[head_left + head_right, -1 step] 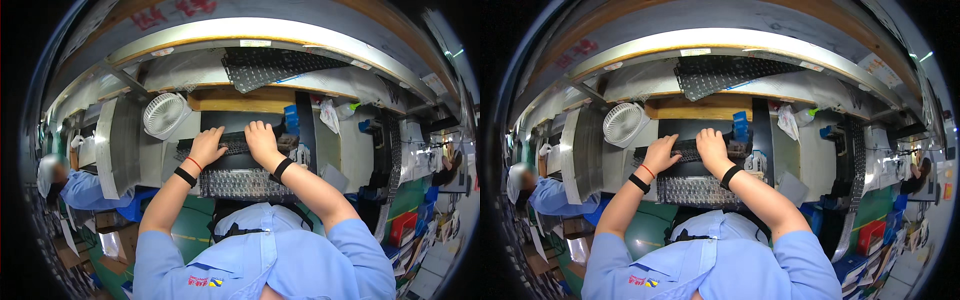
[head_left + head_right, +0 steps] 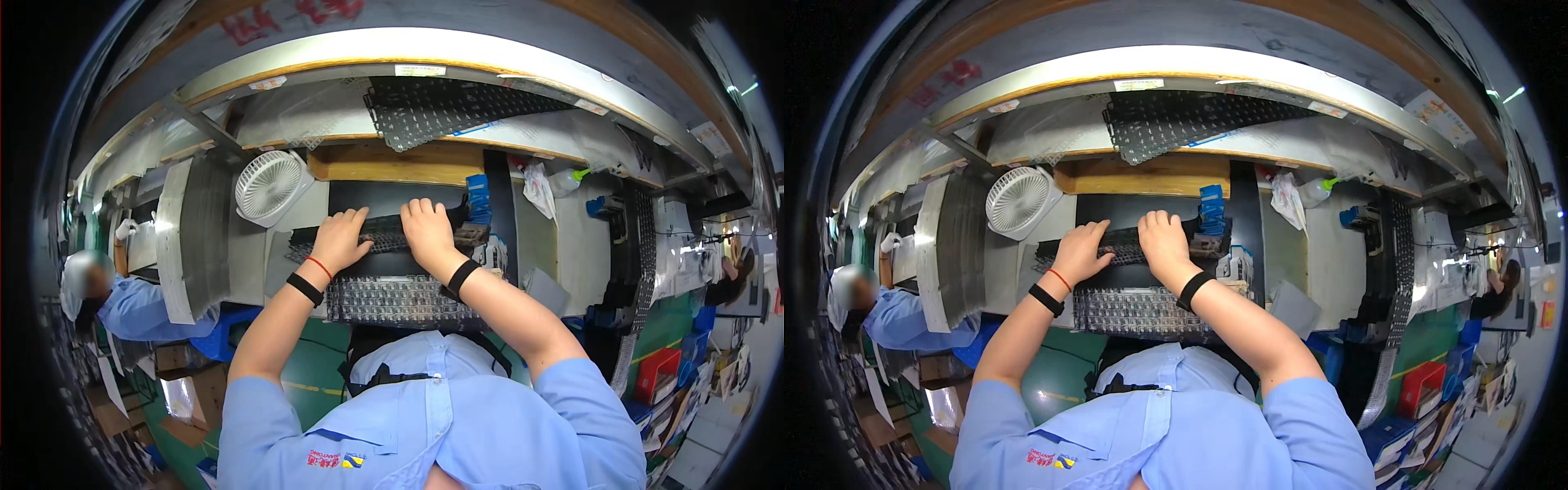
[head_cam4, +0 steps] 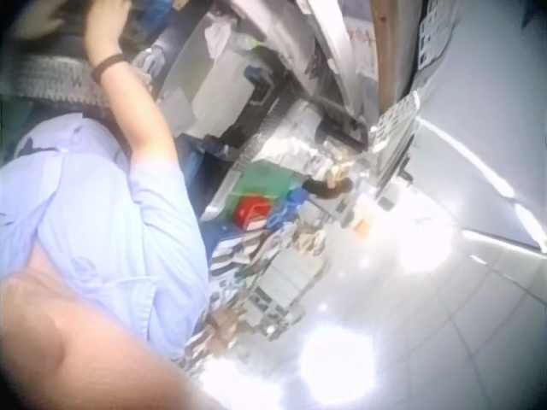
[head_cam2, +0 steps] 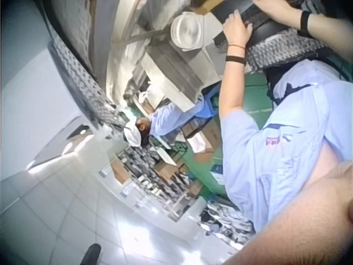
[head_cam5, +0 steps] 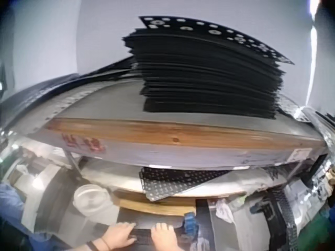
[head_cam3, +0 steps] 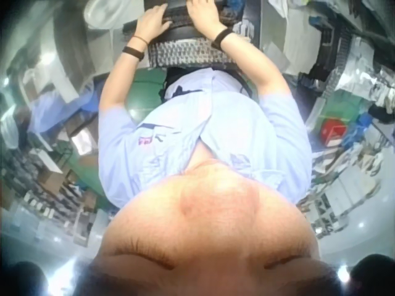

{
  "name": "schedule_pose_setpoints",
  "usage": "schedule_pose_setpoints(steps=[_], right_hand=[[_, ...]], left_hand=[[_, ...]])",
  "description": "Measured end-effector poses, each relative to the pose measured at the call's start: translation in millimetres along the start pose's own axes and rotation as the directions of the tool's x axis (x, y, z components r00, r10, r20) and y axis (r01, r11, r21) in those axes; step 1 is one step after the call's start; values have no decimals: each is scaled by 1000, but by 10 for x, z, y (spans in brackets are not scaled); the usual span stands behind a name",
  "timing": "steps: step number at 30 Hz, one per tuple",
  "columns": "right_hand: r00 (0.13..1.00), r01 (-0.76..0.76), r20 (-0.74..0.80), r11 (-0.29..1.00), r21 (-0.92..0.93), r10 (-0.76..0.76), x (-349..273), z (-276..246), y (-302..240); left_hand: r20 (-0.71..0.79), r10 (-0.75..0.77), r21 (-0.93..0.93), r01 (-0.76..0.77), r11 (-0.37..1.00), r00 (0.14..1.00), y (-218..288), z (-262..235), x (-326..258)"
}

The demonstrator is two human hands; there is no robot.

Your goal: Assembling layers of flexible keyboard components and circuit sheets.

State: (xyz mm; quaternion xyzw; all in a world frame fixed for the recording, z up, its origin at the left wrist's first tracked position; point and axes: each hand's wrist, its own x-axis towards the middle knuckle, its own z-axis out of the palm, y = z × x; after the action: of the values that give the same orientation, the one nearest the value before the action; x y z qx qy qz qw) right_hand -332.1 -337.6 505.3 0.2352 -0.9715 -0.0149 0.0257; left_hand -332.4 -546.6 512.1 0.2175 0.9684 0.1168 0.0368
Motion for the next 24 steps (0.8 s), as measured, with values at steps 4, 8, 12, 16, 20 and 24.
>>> schedule_pose_setpoints(steps=[4, 8, 12, 16, 20, 24], right_hand=[[991, 72, -110, 997, -28, -74, -112, -92, 68], [996, 44, 76, 999, -22, -43, -70, -77, 105], [987, -14, 164, 998, 65, 3, 99, -69, 130], [1000, -1, 15, 1000, -19, 1, 174, 56, 59], [1000, 21, -1, 996, -87, -21, 187, -69, -52], [998, 55, -38, 992, -112, -59, 162, 114, -183]], left_hand=[[-136, 102, 47, -96, 994, 985, 39, 12, -72], [-177, 121, 64, -111, 992, 977, -20, 62, -51], [-113, 44, -2, -44, 999, 993, -66, 100, -42], [-93, -27, 16, 29, 999, 995, -50, 72, -18], [-122, 15, 70, -7, 998, 992, -34, 74, -109], [-136, 6, 70, 3, 998, 991, 25, 54, -73]])
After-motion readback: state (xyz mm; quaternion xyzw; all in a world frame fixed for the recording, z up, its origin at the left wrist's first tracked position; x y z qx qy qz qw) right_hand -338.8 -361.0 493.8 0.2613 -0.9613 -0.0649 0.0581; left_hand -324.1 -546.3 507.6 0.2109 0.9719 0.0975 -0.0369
